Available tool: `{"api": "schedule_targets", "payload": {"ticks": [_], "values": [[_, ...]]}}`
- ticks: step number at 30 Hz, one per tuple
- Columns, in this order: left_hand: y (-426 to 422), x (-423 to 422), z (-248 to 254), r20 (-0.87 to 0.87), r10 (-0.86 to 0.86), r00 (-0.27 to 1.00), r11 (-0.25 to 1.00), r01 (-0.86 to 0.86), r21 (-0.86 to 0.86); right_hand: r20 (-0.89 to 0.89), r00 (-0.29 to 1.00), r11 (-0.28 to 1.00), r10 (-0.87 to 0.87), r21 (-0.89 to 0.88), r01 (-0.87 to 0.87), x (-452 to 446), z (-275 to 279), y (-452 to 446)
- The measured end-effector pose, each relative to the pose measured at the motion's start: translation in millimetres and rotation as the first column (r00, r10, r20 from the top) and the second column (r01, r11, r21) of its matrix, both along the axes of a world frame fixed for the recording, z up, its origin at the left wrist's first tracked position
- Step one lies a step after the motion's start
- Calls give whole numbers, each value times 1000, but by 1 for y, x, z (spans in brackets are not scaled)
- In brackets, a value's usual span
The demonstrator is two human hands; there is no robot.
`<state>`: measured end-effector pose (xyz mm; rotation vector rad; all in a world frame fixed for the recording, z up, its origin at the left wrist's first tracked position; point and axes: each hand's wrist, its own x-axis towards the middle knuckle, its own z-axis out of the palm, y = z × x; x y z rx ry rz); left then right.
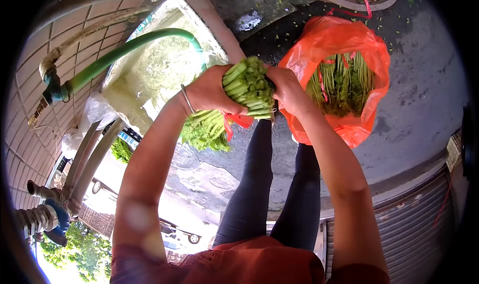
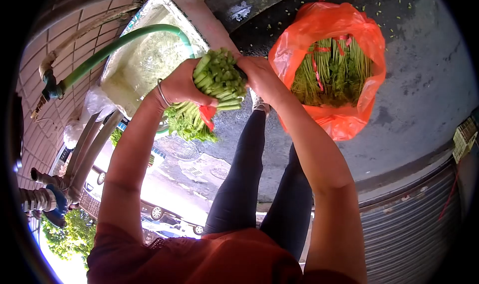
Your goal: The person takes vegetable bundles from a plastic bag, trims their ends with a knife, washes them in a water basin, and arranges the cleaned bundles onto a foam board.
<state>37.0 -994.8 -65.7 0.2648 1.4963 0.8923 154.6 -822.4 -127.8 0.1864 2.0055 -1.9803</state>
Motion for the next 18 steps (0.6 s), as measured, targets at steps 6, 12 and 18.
{"api": "schedule_targets", "payload": {"ticks": [6,12,18], "values": [[3,9,-8,-142,-133,981,989,141,52,-279,959,921,-43,360,146,54,14,-6],[0,3,-5,191,-23,981,997,36,-61,654,661,866,-368,-17,499,45,-1,-1],[3,6,-1,198,-123,972,991,129,-20,363,903,908,-230,-255,334,-22,3,-14]]}}
